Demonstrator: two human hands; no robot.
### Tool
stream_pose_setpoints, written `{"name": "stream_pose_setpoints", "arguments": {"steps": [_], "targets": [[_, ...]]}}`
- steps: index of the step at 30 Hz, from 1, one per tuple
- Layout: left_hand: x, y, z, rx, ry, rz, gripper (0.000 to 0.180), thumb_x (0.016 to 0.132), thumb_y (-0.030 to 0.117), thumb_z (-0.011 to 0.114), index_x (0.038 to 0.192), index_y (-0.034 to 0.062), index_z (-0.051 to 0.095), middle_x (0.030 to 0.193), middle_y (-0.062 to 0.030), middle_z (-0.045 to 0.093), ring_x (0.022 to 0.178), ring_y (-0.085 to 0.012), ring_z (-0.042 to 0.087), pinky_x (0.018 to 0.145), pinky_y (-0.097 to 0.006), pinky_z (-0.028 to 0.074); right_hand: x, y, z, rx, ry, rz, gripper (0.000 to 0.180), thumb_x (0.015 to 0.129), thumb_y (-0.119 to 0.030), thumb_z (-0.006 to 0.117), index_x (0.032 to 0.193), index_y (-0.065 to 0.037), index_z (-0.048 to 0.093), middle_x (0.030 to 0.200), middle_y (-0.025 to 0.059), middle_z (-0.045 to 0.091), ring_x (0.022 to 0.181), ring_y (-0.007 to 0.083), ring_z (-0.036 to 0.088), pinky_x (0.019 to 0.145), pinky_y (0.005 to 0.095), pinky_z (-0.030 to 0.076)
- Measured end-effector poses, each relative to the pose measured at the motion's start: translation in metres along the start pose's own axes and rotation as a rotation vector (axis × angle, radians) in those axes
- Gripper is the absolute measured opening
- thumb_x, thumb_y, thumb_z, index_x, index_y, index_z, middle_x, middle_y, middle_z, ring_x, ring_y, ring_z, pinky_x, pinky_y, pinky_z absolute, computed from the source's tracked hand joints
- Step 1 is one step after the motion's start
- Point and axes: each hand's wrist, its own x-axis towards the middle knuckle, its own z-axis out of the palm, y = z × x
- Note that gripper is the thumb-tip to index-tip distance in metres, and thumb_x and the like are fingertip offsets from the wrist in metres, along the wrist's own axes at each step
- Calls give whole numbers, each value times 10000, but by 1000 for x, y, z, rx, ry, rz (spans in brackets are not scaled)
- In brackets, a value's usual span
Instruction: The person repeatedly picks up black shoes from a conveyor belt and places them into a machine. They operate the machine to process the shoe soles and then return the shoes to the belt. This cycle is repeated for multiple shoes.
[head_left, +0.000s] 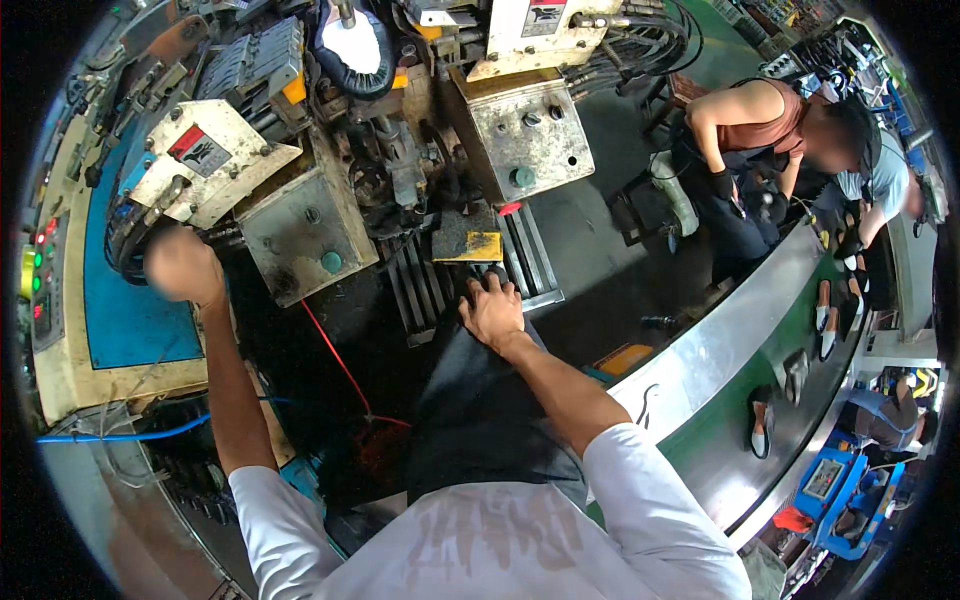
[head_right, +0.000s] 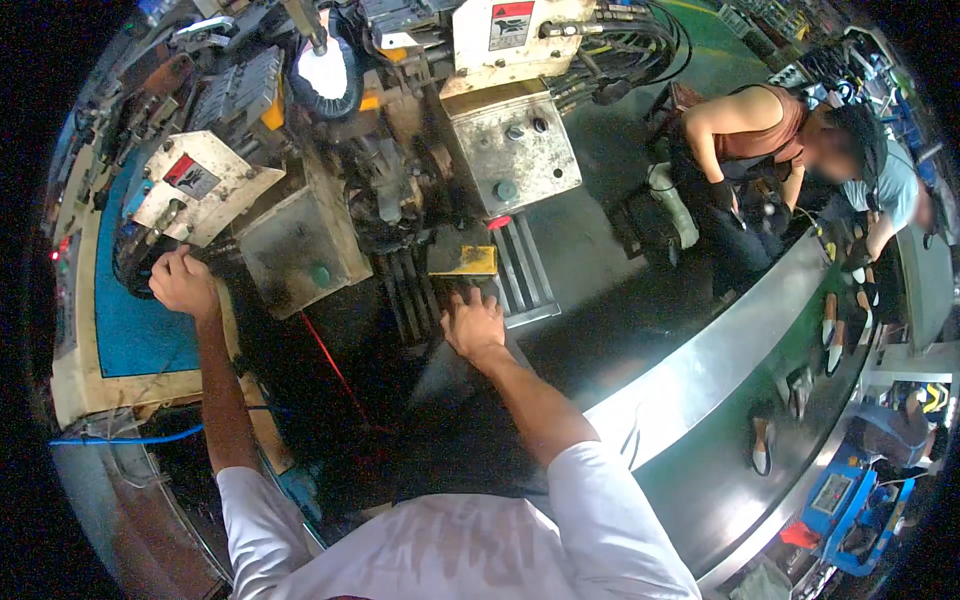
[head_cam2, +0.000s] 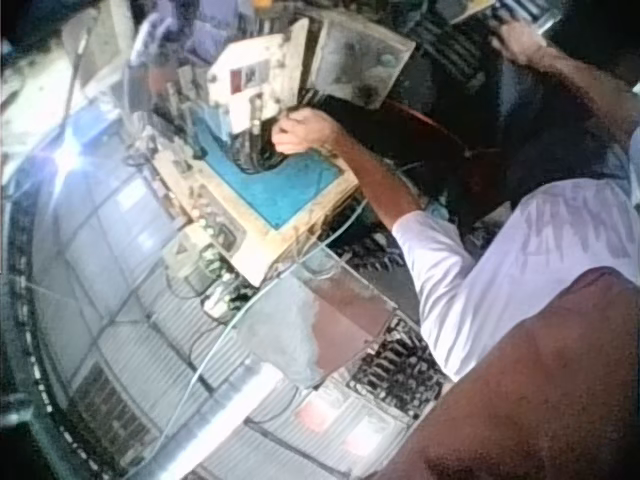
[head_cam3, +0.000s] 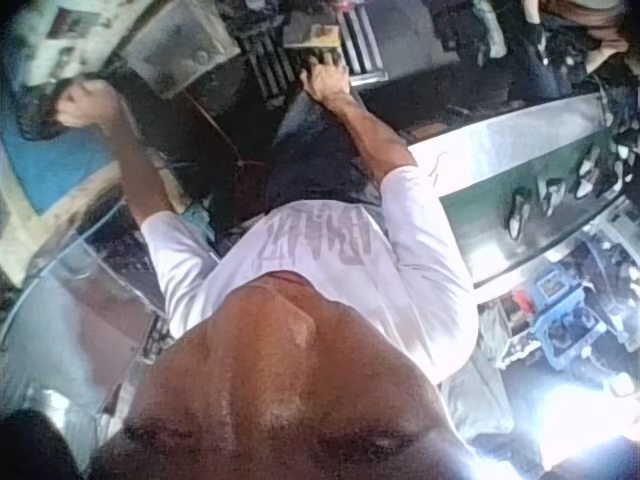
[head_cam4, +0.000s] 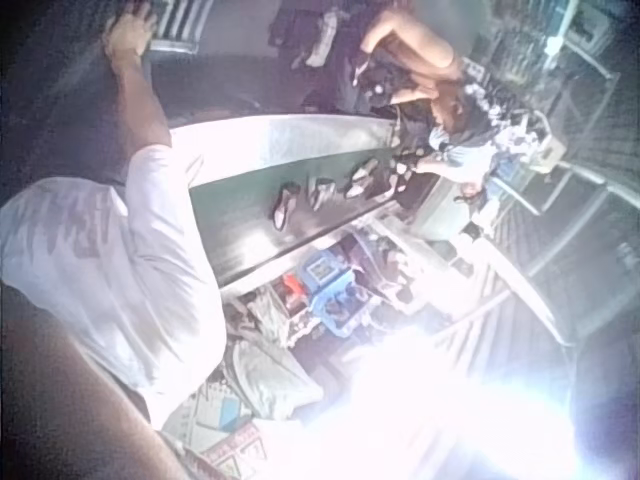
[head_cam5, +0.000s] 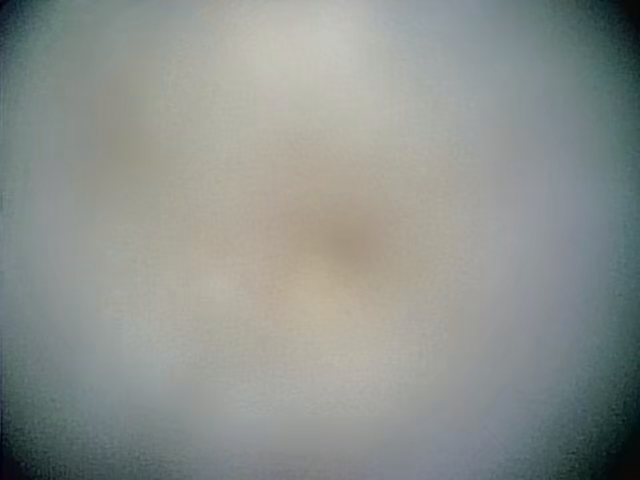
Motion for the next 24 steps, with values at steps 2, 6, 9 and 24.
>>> {"name": "stream_pose_setpoints", "arguments": {"steps": [2, 6, 9, 24], "targets": [[1, 2, 1, 7, 4, -5, 166, 817, 102, 774, 885, 249, 811, 1015, 7, 687, 923, -289, 637, 792, -444, 499, 9, -3, 0, 4, -22, 8, 508, 1007, -448, 609, 1388, -115, 655, 1417, 184, 566, 1258, 448, 579, 1058, 567, 491], [2, 5, -1, 21, -5, -8, 157, 818, 97, 777, 884, 235, 811, 1010, -3, 684, 924, -291, 636, 796, -445, 499, 21, -11, 3, -49, -73, 4, 523, 1000, -467, 619, 1382, -112, 666, 1426, 174, 577, 1274, 441, 574, 1057, 558, 492], [2, 3, 0, 11, 19, 8, 153, 815, 93, 784, 879, 229, 811, 1001, -8, 682, 925, -289, 637, 796, -445, 499, 25, -13, 2, -70, -92, -3, 521, 995, -482, 631, 1358, -114, 689, 1437, 167, 582, 1292, 436, 567, 1054, 552, 494], [5, 6, -1, -47, 62, 10, 168, 794, 73, 776, 841, 233, 797, 974, 17, 673, 888, -267, 611, 757, -440, 474, 26, -12, 2, -71, -75, 2, 499, 984, -490, 647, 1301, -111, 715, 1396, 163, 604, 1311, 441, 554, 1052, 563, 487]]}}
